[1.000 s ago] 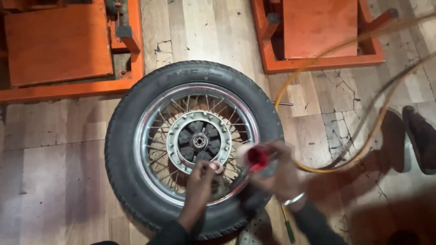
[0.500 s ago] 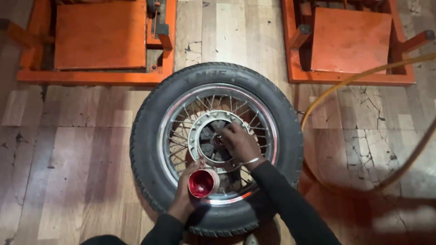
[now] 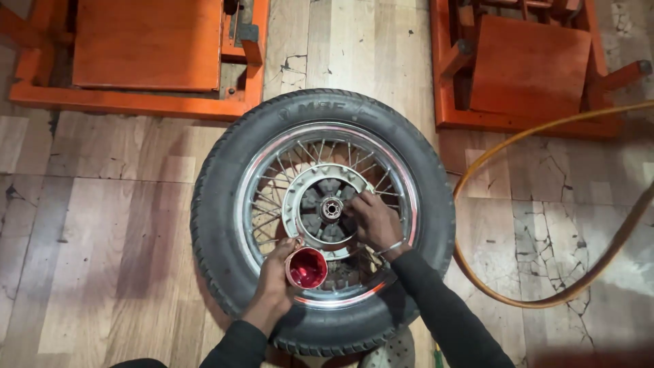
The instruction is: The person kneels beside a motorcycle wheel lying on the workshop floor and packs grease into the wheel hub. They scoop grease from a cup with their fingers, press it into the hub and bearing area, use a small stick to work grease into recesses, and wipe components with a rag.
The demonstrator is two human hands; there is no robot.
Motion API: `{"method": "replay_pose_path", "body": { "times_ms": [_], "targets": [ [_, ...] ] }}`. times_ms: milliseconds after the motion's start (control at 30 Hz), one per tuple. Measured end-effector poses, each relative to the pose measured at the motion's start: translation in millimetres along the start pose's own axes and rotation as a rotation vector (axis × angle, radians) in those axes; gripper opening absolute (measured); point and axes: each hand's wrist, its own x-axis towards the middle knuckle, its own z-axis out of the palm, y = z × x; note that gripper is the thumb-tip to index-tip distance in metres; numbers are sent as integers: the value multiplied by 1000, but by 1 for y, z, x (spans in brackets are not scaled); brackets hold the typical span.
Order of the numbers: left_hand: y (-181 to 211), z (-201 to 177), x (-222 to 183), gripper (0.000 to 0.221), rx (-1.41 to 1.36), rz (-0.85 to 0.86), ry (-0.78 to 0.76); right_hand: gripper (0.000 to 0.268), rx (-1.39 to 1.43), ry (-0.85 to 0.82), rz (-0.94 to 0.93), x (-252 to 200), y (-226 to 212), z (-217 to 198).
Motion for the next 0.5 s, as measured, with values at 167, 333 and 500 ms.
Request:
{"method": "replay_pose_path", "body": {
  "times_ms": [167,333,500],
  "targets": [
    [-6,1,6,17,5,31,-40,19,179,72,132,6,-19,-9],
    [-2,5,5,19,39,43,25,32,69,41,8,15,-32,-9],
    [6,1,-3,22,68,101,-68,8,-297,23,-40,14,-1,30]
  ]
}}
